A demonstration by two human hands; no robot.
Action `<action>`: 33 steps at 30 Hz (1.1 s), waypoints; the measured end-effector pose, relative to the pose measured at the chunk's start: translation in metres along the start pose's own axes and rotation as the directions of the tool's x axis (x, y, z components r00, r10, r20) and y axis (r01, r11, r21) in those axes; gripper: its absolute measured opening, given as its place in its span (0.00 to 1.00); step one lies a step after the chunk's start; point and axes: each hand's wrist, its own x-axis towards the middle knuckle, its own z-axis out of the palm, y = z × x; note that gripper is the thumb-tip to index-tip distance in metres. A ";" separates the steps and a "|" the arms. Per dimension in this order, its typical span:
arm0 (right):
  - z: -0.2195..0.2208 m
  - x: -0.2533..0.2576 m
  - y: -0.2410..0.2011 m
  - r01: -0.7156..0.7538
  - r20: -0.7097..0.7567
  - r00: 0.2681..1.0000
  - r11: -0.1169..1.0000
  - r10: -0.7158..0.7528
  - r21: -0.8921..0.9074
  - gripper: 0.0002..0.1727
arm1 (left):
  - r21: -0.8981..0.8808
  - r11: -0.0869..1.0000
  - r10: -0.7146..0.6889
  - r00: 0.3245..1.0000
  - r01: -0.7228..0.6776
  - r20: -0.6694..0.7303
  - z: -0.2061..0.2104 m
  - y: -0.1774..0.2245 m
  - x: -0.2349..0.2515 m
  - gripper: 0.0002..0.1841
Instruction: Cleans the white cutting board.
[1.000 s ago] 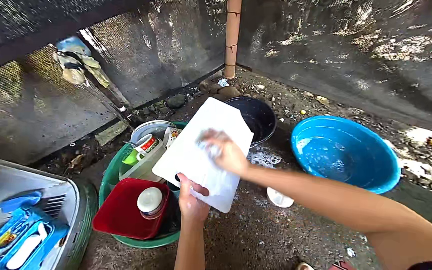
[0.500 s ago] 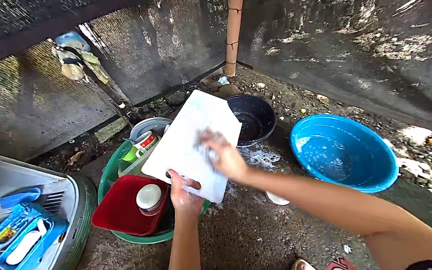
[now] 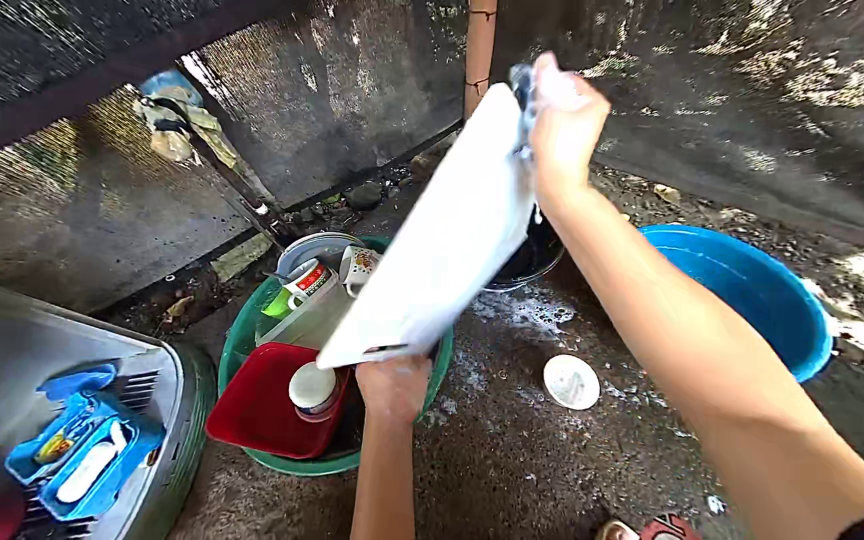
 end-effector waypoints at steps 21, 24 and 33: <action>0.004 -0.174 -0.012 0.402 0.910 0.370 0.915 -0.184 0.022 0.23 | -0.181 0.960 0.279 0.768 -0.212 0.576 -0.034 0.018 -0.002 0.17; 0.013 -0.187 0.019 0.413 0.935 0.256 0.902 -0.246 0.124 0.21 | -0.156 0.974 0.225 0.821 -0.167 0.525 -0.026 0.000 -0.011 0.15; 0.010 -0.081 0.073 0.140 0.418 0.892 0.773 0.173 -0.619 0.20 | 0.004 0.989 0.118 0.800 -0.149 0.588 -0.016 -0.015 -0.033 0.33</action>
